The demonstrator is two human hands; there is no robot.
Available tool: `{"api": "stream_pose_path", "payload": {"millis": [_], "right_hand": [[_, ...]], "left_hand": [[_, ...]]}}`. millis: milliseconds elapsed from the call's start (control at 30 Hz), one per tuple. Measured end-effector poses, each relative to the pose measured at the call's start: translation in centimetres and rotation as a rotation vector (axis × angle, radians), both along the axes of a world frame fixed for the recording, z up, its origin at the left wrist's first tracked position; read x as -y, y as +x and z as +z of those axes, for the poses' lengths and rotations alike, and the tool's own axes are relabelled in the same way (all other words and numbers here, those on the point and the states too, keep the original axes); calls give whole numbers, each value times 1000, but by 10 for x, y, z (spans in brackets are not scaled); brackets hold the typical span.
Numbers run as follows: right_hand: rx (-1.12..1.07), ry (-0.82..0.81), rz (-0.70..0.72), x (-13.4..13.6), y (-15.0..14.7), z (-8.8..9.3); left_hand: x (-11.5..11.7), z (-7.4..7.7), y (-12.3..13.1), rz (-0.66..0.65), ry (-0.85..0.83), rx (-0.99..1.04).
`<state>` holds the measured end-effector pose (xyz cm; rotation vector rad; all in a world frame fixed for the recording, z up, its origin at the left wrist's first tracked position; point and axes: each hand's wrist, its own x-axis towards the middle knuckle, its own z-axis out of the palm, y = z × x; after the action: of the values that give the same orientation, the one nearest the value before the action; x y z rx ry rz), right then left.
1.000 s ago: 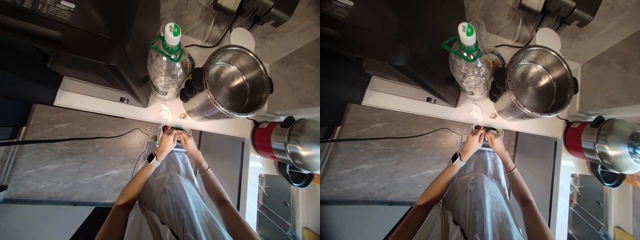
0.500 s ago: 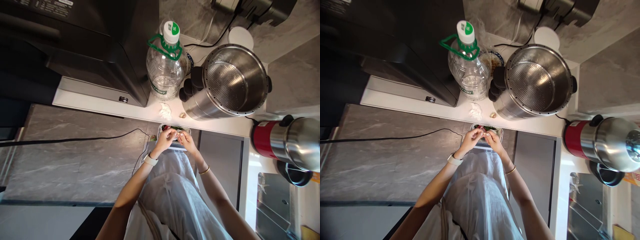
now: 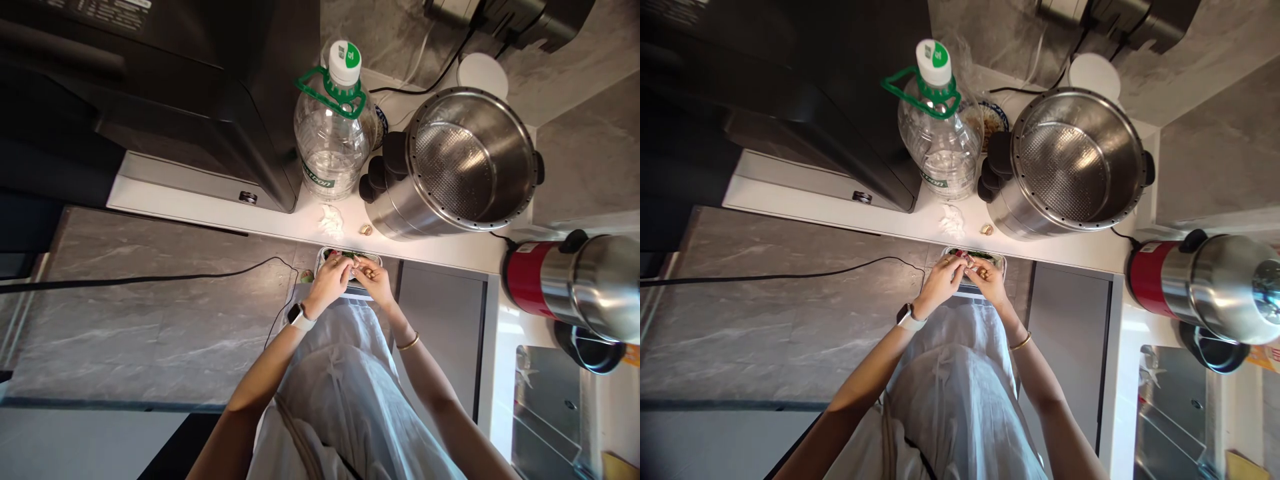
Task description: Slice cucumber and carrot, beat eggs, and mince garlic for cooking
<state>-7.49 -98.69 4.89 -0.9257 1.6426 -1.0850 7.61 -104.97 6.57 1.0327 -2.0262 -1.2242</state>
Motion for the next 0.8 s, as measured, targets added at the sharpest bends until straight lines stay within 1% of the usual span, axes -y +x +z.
{"api": "stream_pose_path", "payload": {"millis": [67,200,267,367,433,500,633,733,800], "right_hand": [[15,7,-9,0,1,-1],[75,40,-7,1,2,0],[154,82,-25,2,3,1],[298,137,-90,4,3,2],[338,146,-122,5,4,3],[337,148,-125,4,3,2],[329,158,-108,0,1,3],[313,148,-82,-2,-2,4],[290,148,-56,-2,-4,6]], "left_hand": [[0,-2,0,-20,-15,-4],[0,-7,2,-7,-4,0],[1,-6,3,-8,-39,27],[1,-3,4,-27,-129,79],[1,-2,3,-49,-170,105],[0,-2,2,-69,-182,113],[-4,-6,-1,-65,-117,40],[-6,-10,-1,-18,-1,-59],[-7,-13,0,12,111,-120]]}}
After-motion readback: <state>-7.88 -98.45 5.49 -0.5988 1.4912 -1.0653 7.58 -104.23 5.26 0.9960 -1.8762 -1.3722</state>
